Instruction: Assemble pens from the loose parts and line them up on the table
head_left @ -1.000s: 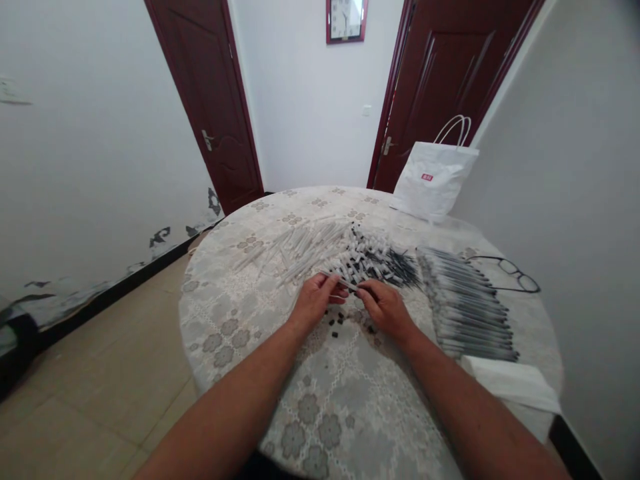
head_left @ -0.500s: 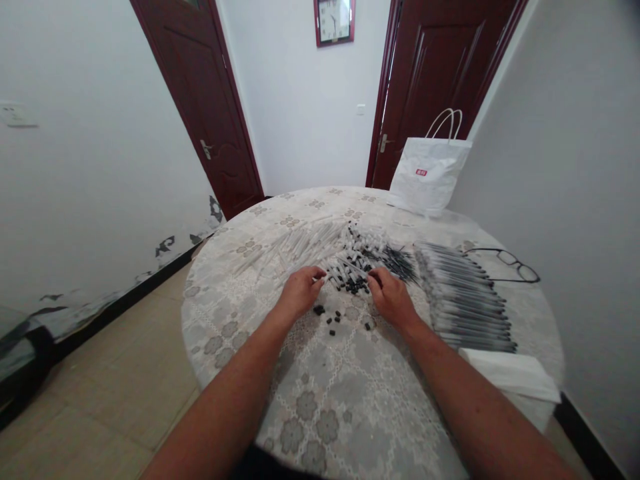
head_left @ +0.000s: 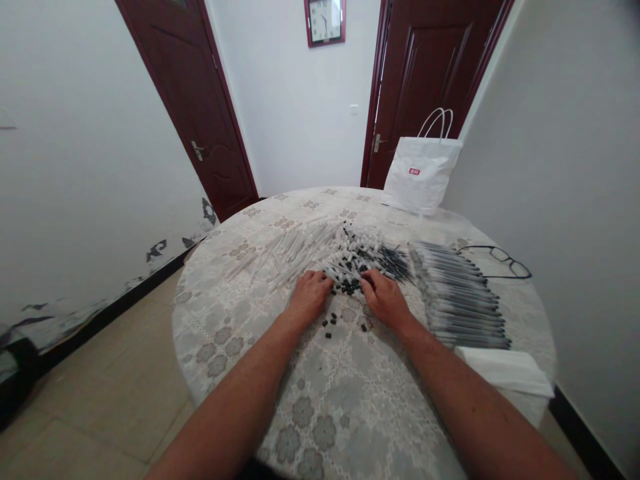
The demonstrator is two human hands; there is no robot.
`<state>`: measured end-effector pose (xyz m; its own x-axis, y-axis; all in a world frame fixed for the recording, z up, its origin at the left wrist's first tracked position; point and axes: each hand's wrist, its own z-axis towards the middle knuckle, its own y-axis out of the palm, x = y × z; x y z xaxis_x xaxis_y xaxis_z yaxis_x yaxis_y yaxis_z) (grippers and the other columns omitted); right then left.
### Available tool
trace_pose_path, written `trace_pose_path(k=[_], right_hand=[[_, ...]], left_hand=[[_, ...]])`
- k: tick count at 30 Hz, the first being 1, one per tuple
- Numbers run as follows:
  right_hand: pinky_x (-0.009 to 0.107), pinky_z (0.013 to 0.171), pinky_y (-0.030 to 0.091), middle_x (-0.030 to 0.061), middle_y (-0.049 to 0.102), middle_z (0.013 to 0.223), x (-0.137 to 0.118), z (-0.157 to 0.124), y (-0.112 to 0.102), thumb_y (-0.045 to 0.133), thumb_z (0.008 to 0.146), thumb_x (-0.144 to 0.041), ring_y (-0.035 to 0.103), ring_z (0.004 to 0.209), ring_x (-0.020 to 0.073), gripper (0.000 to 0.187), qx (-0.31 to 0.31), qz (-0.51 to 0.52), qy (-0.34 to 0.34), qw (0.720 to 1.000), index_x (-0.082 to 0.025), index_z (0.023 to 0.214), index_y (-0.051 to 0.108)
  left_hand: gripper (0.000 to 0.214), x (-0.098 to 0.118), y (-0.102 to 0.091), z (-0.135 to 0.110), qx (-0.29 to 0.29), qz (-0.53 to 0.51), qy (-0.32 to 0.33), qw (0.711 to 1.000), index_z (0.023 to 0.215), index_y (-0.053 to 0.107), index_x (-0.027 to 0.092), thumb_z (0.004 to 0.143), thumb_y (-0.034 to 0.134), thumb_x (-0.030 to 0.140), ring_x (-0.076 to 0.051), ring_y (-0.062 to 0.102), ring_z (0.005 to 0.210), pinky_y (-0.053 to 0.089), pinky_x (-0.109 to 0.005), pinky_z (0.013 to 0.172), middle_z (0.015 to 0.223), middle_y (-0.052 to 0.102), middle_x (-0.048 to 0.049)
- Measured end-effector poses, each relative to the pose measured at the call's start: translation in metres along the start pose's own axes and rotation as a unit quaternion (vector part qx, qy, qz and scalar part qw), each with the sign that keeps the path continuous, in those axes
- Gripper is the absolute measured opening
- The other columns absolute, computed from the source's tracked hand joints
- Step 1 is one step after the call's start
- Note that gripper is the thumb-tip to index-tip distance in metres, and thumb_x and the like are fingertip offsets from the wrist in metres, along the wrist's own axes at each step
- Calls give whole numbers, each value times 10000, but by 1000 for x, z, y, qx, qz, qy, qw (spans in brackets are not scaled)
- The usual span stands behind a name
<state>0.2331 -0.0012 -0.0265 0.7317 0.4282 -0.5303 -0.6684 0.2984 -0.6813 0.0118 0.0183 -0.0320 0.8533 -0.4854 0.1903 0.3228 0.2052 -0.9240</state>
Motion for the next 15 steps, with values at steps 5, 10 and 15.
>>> trace_pose_path(k=[5,10,15], right_hand=[[310,784,446,86,709,945,-3,1,-4,459,955,-308,657,858,227,211,4,10,7,1000,-204,1023,629],[305,789,456,77,697,948,-8,-1,-10,444,965,-322,643,886,220,233,28,64,6,998,-205,1035,633],[293,726,458,62,690,877,-14,-5,-11,458,967,-352,636,813,208,245,30,92,12,995,-204,1040,639]], left_hand=[[127,-6,-11,-1,31,-79,-6,996,961,691,230,866,607,224,-290,542,1063,394,-417,938,1047,661,-110],[177,-13,-27,-8,114,-324,-109,933,998,679,235,898,575,338,-196,612,789,462,-316,781,837,673,-35],[313,-15,-33,-9,115,-586,-206,775,1036,676,196,830,647,430,-136,589,631,509,-275,662,731,604,8]])
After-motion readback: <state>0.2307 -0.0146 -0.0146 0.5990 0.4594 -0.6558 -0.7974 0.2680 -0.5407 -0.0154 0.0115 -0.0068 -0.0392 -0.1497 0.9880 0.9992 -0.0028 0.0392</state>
